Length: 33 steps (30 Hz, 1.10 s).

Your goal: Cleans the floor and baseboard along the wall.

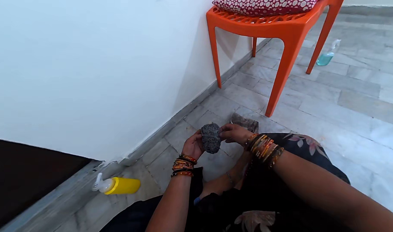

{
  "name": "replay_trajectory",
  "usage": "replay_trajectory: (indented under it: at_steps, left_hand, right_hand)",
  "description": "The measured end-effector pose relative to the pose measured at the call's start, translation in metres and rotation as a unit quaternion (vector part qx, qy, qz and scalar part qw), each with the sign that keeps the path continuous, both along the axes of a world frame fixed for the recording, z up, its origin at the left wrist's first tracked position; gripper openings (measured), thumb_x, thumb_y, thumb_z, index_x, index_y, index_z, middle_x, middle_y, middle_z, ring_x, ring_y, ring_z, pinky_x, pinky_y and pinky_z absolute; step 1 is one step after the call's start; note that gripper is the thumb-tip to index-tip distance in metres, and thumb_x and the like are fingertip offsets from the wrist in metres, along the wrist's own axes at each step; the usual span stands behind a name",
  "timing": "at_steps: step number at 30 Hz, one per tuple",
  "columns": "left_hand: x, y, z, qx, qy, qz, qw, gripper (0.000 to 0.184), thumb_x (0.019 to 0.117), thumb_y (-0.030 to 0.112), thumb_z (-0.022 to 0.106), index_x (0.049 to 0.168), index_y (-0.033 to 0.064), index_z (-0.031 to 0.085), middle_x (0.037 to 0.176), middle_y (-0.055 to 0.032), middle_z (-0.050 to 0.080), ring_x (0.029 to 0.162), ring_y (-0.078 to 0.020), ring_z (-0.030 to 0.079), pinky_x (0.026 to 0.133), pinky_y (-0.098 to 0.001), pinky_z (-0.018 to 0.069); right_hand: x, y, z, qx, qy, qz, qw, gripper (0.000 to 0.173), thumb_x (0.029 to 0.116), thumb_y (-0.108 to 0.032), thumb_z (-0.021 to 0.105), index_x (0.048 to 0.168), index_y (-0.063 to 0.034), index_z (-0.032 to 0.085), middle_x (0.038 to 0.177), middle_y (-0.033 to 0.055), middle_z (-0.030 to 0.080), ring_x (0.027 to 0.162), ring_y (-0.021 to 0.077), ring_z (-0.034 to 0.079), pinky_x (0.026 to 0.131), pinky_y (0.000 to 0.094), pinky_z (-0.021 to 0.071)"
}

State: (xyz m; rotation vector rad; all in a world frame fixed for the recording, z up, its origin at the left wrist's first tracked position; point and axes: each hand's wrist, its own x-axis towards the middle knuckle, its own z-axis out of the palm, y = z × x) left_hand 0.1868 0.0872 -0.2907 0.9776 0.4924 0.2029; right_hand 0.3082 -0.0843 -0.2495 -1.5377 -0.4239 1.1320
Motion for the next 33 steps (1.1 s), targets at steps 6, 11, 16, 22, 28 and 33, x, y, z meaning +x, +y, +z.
replay_trajectory:
  at_steps: [6,11,16,22,28,33]
  left_hand:
    - [0.014,0.004,-0.011,0.0,0.028,0.005,1.0,0.03,0.1095,0.014,0.029,0.125,0.0093,0.055,0.109,-0.0092,0.069,0.098,-0.0221,0.07,0.086,-0.0407,0.0583]
    - [0.034,0.002,-0.024,0.216,0.157,-0.068,0.961,0.036,0.1111,0.011,0.041,0.146,0.0018,0.046,0.144,-0.0189,0.056,0.124,-0.0305,0.062,0.102,-0.0458,0.0516]
    - [0.088,-0.025,-0.042,0.532,0.158,-0.267,0.787,0.043,0.1046,0.013,0.059,0.145,-0.0006,0.053,0.149,-0.0216,0.053,0.137,-0.0355,0.054,0.115,-0.0509,0.043]
    - [0.171,-0.081,-0.066,0.699,0.18,-0.343,0.601,0.049,0.1074,0.04,0.052,0.15,0.016,0.055,0.159,-0.014,0.046,0.154,-0.0385,0.03,0.123,-0.0653,0.0215]
    - [0.167,-0.101,-0.082,0.599,0.327,-0.358,0.637,0.061,0.1068,0.047,0.05,0.163,0.0369,0.028,0.175,-0.0125,0.002,0.159,-0.0452,-0.001,0.122,-0.073,0.0102]
    - [0.144,-0.066,-0.109,0.639,0.222,-0.3,0.673,0.055,0.1036,0.021,0.058,0.157,0.0154,0.045,0.169,-0.0231,0.021,0.157,-0.0439,0.018,0.123,-0.0626,0.0259]
  right_hand:
    - [0.025,0.001,0.008,0.015,-0.116,0.037,0.992,0.016,0.1006,-0.007,0.062,0.112,0.0036,0.061,0.103,0.0135,0.061,0.089,0.018,0.058,0.082,0.0378,0.0503]
    - [0.092,-0.041,0.034,-0.029,-0.305,-0.098,0.947,0.021,0.0998,-0.013,0.062,0.114,0.0017,0.065,0.102,0.0178,0.066,0.092,0.0274,0.063,0.084,0.0506,0.0506]
    - [0.123,-0.065,0.032,-0.01,-0.278,-0.275,0.92,0.014,0.0982,-0.012,0.062,0.107,-0.0015,0.06,0.09,0.0099,0.059,0.079,0.019,0.056,0.073,0.0413,0.0471]
    - [0.124,-0.055,0.023,0.001,-0.276,-0.264,0.924,0.014,0.0979,-0.012,0.064,0.107,-0.0022,0.062,0.091,0.0095,0.061,0.083,0.0183,0.057,0.077,0.0415,0.0474]
    - [0.129,-0.056,0.008,0.0,-0.297,-0.228,0.927,0.02,0.1001,-0.014,0.062,0.114,0.0004,0.062,0.097,0.0129,0.063,0.084,0.0198,0.06,0.078,0.0436,0.0509]
    - [0.127,-0.044,-0.003,0.038,-0.277,-0.234,0.931,0.015,0.0986,-0.008,0.063,0.11,0.0012,0.059,0.099,0.0106,0.059,0.088,0.0159,0.058,0.082,0.039,0.0523]
